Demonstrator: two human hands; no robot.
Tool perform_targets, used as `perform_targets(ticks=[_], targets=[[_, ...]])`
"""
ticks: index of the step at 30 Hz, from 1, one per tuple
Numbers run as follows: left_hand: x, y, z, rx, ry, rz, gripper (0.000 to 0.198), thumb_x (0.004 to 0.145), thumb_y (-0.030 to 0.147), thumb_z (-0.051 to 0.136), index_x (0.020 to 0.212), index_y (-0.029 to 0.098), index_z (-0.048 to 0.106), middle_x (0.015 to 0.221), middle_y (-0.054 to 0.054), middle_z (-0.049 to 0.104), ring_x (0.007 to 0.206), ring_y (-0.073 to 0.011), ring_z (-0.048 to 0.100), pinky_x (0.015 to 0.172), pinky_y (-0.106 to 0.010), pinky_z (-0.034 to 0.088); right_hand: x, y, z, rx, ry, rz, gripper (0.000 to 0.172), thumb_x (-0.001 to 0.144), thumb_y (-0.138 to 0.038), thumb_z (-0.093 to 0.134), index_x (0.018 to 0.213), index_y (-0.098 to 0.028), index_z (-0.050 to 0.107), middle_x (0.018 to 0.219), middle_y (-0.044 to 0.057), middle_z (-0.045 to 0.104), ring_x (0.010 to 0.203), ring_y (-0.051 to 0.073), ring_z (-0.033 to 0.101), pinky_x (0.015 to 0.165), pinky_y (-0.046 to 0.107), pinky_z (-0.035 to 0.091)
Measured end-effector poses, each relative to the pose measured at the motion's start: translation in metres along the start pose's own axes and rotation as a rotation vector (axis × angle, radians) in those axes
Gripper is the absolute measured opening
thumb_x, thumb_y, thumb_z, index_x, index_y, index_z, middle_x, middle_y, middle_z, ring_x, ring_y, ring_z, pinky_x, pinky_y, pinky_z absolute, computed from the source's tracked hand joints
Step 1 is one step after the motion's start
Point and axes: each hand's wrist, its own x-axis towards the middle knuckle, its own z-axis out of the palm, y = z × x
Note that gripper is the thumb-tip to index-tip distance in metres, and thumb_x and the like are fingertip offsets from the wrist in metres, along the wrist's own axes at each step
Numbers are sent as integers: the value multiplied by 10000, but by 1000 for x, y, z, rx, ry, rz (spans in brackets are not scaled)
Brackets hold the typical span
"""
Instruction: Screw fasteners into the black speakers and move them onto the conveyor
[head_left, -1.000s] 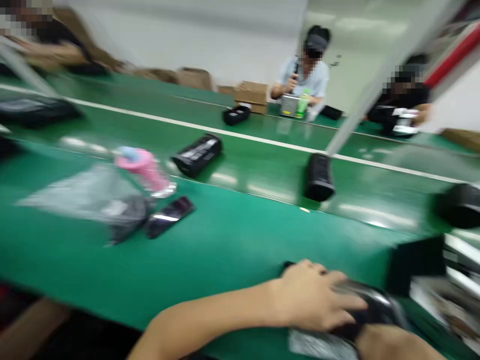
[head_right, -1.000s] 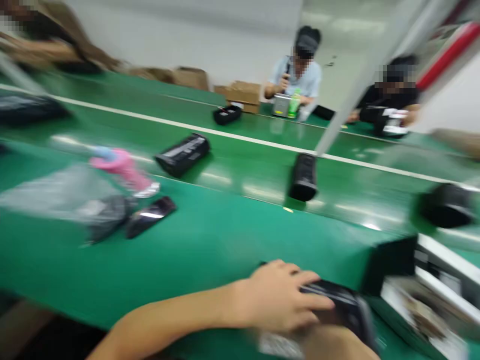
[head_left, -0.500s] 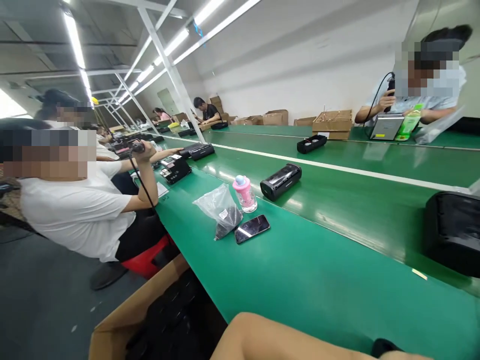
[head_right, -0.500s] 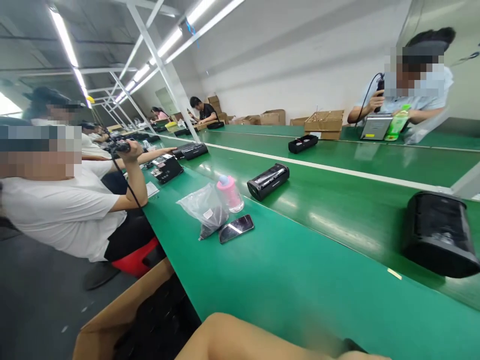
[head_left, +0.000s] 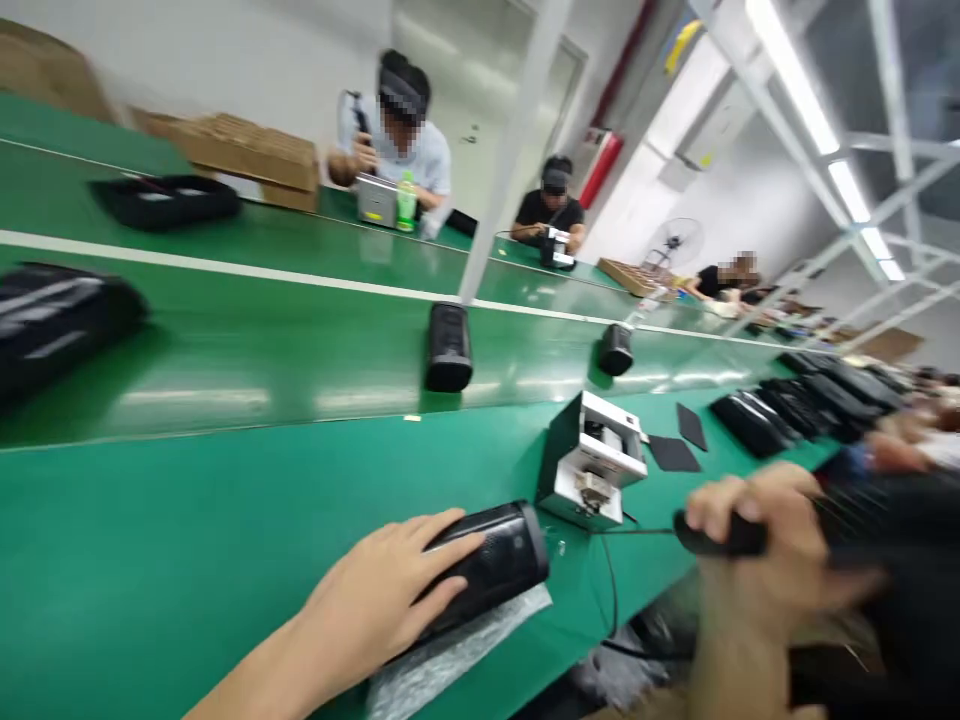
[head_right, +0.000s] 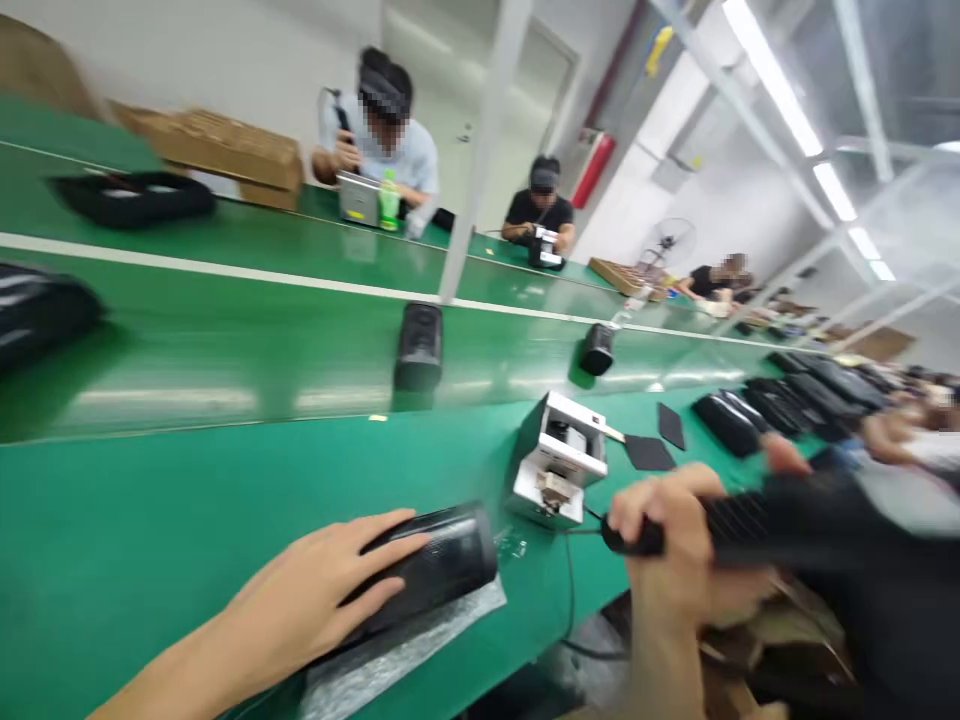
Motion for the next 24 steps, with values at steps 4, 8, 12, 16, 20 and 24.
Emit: perform_targets(ticks=[4,8,12,16,20,24], targets=[[-3,-13,21,10,96,10,466,1159,466,484,1607,555,578,1673,41,610,1312,-329,769,1045,-514,687,17,23,-7,-54,48,-114,527,944,-221,792,1406,-321,559,669,-151,583,372,113,502,393,246,511],[-6,-20,32,19,177,26,464,1166,505,440,1606,597,557,1646,88,631,1253,-308,796,955,-456,717,18,62,-2,-67,-11,-95,470,983,-250,781,1385,-284,540,682,-141,594,389,107,527,418,248,498],[-5,-20,28,25,171,39,457,1161,507,441,1584,558,606,1600,63,676,1207,-309,815,934,-447,721,18,80,-1,-61,-53,31,417,973,-285,794,1313,-290,552,703,-138,578,397,100,539,418,243,478],[-2,-11,18,26,105,21,465,1163,460,467,1605,526,594,1650,32,634,1279,-325,782,1004,-495,698,-1,56,3,-10,-119,211,466,928,-305,851,1303,-295,575,689,-145,558,363,87,497,389,233,469],[2,5,-4,7,-35,7,462,1165,407,516,1617,466,594,1704,-11,583,1375,-332,728,1126,-531,632,-48,-3,15,157,-203,331,537,943,-269,854,1401,-349,586,621,-152,550,323,93,441,355,220,451],[5,11,-24,-46,-99,-1,462,1170,378,540,1629,407,583,1715,-49,571,1400,-331,711,1151,-524,606,-76,-37,21,249,-521,314,419,1003,-540,796,1371,-435,624,558,-131,555,324,142,485,386,290,518]])
